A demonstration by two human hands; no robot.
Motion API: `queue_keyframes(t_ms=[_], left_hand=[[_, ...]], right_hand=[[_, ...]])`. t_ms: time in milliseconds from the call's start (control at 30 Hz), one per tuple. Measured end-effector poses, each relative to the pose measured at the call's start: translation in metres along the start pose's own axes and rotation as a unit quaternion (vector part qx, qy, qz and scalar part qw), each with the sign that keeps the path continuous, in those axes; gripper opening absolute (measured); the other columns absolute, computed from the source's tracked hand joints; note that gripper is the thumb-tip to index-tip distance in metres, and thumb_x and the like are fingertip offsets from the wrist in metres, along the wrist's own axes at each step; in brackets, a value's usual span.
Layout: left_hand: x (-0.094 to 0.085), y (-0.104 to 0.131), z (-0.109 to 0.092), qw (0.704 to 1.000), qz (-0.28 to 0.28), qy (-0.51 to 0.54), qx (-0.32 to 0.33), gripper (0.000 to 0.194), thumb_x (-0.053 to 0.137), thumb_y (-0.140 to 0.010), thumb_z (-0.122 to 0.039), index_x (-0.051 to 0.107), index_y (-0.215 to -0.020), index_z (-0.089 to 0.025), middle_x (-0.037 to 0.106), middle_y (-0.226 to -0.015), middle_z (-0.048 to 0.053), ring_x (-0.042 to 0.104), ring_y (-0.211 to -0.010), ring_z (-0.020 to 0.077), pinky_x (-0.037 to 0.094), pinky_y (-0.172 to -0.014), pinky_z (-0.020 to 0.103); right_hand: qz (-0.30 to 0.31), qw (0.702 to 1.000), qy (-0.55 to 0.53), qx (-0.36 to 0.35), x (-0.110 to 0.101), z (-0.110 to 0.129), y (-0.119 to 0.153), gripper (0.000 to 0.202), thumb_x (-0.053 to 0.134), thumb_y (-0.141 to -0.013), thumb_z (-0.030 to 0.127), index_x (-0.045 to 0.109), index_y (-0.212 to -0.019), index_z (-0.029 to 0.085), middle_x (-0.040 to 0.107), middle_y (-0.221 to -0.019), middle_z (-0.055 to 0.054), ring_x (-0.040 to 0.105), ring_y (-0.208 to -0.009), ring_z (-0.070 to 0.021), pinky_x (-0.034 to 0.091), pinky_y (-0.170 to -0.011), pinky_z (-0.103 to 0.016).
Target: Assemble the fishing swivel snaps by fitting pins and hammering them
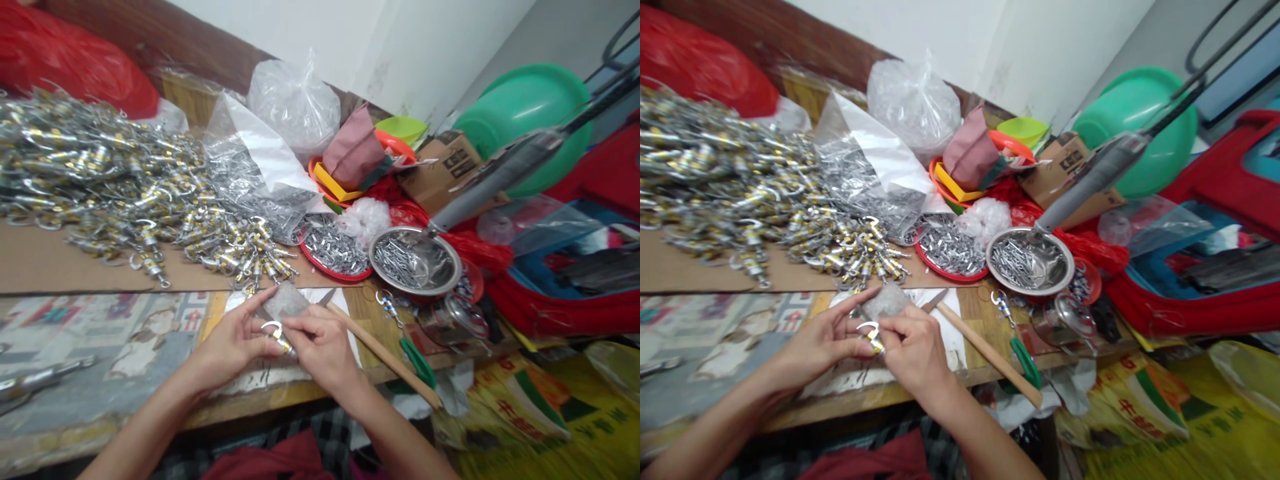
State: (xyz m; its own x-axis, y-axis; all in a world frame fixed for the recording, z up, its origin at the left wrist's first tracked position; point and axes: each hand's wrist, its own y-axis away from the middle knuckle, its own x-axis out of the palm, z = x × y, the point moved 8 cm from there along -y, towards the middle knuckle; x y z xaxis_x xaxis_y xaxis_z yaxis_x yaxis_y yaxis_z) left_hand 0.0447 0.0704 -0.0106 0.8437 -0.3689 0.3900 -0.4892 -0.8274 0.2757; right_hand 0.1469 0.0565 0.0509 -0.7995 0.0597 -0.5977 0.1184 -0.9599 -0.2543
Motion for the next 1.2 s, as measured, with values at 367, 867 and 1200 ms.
queue_keyframes(t_ms=[367, 867, 1200], left_hand=[[-0.001, 0.0, 0.001, 1.0, -0.014, -0.015, -0.013, 0.096, 0.072, -0.057, -0.011, 0.019, -0.136, -0.017, 0.068, -0.069, 0.002, 0.063, -0.064, 0.0191, 0.046, -0.059, 0.028], [0.0, 0.001, 0.001, 1.0, -0.014, 0.012, -0.011, 0.1, 0.074, -0.055, -0.012, 0.016, -0.137, -0.017, 0.067, -0.066, 0.001, 0.064, -0.063, 0.0187, 0.048, -0.059, 0.028], [-0.002, -0.002, 0.006, 1.0, -0.006, 0.02, -0.009, 0.086, 0.074, -0.053, -0.011, 0.028, -0.126, -0.011, 0.068, -0.066, 0.002, 0.064, -0.061, 0.0174, 0.048, -0.058, 0.026]], right_hand=[[0.101, 0.94, 0.303, 0.115, -0.064, -0.1, 0.033, 0.026, 0.046, -0.082, 0.03, 0.054, -0.104, 0.017, 0.06, -0.093, -0.009, 0.057, -0.087, -0.0245, 0.043, -0.075, -0.037], [0.0, 0.988, -0.035, 0.151, -0.036, -0.057, 0.001, 0.02, 0.06, -0.07, 0.03, 0.057, -0.086, 0.017, 0.061, -0.076, 0.0, 0.056, -0.068, -0.0147, 0.043, -0.061, -0.025], [0.125, 0.985, 0.097, 0.073, 0.007, -0.011, -0.016, 0.011, 0.061, -0.071, 0.022, 0.056, -0.081, 0.023, 0.058, -0.068, 0.004, 0.054, -0.064, -0.0138, 0.036, -0.055, -0.022]])
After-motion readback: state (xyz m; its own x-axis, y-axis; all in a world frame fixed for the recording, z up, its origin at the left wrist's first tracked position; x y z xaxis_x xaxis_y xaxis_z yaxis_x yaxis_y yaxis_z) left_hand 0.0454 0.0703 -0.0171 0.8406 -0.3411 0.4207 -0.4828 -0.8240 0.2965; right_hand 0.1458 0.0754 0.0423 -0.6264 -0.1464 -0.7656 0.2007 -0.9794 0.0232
